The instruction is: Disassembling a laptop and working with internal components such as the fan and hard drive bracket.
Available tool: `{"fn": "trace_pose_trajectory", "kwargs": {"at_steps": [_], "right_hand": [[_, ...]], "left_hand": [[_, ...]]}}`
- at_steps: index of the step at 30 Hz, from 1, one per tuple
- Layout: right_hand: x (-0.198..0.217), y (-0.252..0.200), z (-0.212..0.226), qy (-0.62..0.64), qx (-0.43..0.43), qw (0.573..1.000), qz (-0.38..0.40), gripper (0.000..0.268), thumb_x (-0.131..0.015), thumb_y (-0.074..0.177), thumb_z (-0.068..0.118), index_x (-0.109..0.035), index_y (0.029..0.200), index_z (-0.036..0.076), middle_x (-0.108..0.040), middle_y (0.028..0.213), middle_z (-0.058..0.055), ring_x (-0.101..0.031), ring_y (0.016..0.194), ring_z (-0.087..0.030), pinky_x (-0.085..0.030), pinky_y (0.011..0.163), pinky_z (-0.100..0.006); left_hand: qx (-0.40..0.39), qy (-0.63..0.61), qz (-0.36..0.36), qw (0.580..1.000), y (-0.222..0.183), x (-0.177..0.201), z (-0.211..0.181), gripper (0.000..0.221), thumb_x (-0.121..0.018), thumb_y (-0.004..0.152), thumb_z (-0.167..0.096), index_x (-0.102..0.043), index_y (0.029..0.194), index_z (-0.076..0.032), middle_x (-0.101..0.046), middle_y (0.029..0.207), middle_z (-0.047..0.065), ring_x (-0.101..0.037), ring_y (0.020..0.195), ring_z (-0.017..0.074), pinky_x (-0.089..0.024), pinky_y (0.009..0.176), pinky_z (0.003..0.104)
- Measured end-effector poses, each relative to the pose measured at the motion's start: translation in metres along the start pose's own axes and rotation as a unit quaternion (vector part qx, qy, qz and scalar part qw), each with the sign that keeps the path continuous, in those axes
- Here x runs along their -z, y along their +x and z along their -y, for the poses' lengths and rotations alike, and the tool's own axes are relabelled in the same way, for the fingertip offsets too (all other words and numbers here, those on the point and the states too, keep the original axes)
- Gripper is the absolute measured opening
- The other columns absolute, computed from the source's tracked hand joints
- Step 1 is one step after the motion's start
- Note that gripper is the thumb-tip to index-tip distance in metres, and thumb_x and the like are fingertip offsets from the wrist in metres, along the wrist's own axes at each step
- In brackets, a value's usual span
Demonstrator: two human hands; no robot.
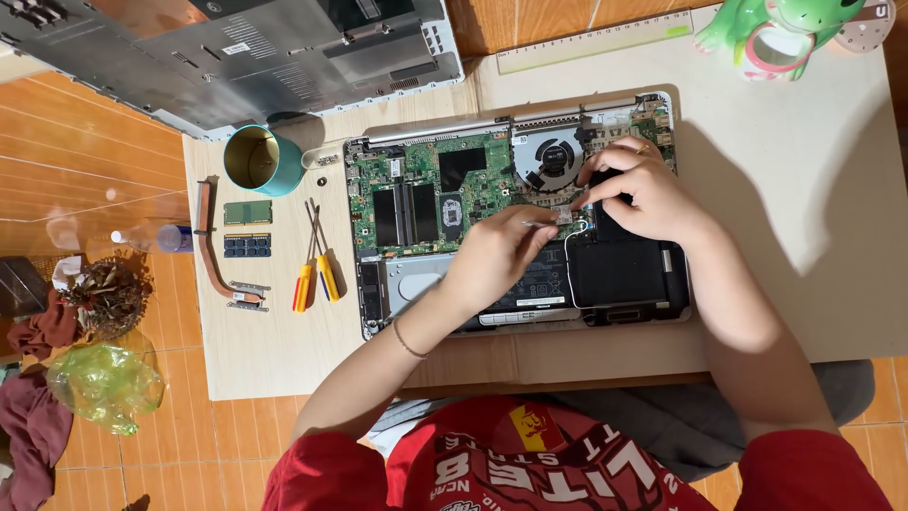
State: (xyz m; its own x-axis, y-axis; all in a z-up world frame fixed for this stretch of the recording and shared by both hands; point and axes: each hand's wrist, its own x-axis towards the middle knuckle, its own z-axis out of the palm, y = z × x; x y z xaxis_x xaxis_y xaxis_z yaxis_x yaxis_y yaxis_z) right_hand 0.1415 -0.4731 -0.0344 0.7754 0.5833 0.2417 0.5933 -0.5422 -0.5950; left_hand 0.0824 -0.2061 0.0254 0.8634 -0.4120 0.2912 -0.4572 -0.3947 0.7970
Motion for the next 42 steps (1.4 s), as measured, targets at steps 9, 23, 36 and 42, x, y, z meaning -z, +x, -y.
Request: {"fn": "trace_pose_trajectory", "kwargs": {"at_steps": [9, 23, 36, 42], "right_hand": [[0.000, -0.001, 0.000, 0.006, 0.002, 1.000, -0.011, 0.035, -0.068, 0.074, 0.001, -0.082, 0.093, 0.026, -0.070, 0.113, 0.004, -0.056, 0.119, -0.023, -0.034, 0.116, -0.041], [-0.001, -0.001, -0.002, 0.008, 0.006, 1.000, -0.010, 0.032, -0.068, 0.075, 0.001, -0.083, 0.092, 0.025, -0.069, 0.109, 0.004, -0.057, 0.116, -0.023, -0.037, 0.114, -0.039], [0.007, 0.004, 0.009, 0.018, 0.010, 1.000, 0.000, 0.037, -0.068, 0.074, 0.000, -0.083, 0.092, 0.028, -0.069, 0.108, 0.007, -0.058, 0.113, -0.021, -0.036, 0.114, -0.040], [0.007, 0.004, 0.009, 0.026, 0.009, 1.000, 0.011, 0.031, -0.070, 0.075, 0.004, -0.083, 0.092, 0.027, -0.069, 0.111, 0.007, -0.058, 0.115, -0.019, -0.035, 0.114, -0.040]], "left_hand": [[-0.005, 0.046, -0.033, 0.998, 0.008, -0.018, 0.003, 0.017, -0.067, 0.102, -0.021, -0.068, 0.108, -0.005, -0.074, 0.099, 0.012, -0.071, 0.070, 0.0291, -0.059, 0.064, 0.038], [0.007, 0.021, -0.043, 0.999, 0.010, -0.028, 0.016, 0.017, -0.067, 0.102, -0.019, -0.068, 0.106, -0.002, -0.072, 0.090, 0.014, -0.073, 0.071, 0.0299, -0.059, 0.063, 0.038], [0.212, -0.319, -0.041, 0.923, 0.009, -0.018, 0.045, 0.025, -0.060, 0.106, -0.017, -0.066, 0.111, 0.007, -0.076, 0.093, 0.012, -0.078, 0.083, 0.0154, -0.066, 0.073, 0.027], [0.222, -0.391, -0.092, 0.889, -0.007, 0.017, 0.048, 0.026, -0.058, 0.107, -0.015, -0.064, 0.117, 0.008, -0.074, 0.098, 0.013, -0.077, 0.086, 0.0184, -0.064, 0.078, 0.030]]}}
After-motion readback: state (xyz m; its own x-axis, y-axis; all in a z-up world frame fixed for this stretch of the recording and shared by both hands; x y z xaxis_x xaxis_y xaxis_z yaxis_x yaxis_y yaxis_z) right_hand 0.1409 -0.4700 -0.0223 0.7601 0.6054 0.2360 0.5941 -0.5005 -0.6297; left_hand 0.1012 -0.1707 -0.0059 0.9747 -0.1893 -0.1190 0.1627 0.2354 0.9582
